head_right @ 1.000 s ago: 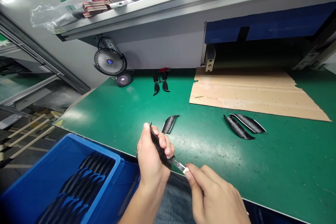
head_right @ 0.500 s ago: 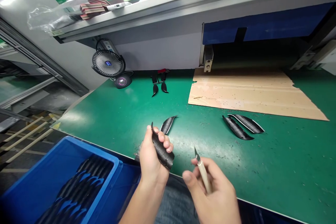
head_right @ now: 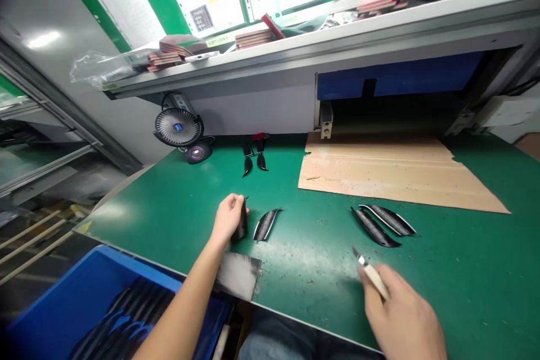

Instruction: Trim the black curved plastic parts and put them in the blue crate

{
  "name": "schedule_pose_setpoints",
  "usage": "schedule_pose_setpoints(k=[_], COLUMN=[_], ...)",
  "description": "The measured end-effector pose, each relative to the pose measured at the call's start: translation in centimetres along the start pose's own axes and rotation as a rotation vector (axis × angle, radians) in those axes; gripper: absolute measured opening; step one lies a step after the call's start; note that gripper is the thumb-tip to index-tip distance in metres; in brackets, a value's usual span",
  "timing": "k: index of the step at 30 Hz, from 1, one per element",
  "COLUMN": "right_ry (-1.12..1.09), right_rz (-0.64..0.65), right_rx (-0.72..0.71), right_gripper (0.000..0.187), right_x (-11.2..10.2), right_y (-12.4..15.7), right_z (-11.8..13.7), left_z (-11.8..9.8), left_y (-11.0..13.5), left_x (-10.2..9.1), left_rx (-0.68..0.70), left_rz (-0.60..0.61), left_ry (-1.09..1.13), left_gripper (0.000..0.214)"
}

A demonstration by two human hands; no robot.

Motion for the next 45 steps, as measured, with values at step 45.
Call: schedule_pose_setpoints(k=[45], right_ry=[-0.397], right_rz=[0.227], right_rx=[-0.366], right_gripper=[0.035], right_x=[0.3], right_y=[8.2], right_z=[8.3], left_z=[-7.5], left_y=[13.1], left_x=[5.5], left_rx=[-0.500], left_rz=[-0.600], left_ry=[1.363], left_gripper=[0.038])
Point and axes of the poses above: each hand's wrist, its own y-axis away from the middle knuckle, its own x-axis out of the palm, z = x × y, the point moved 8 cm from there along -y, towards the middle knuckle, and after that the axes turned 12 degrees about x, right-handed, at the moved point
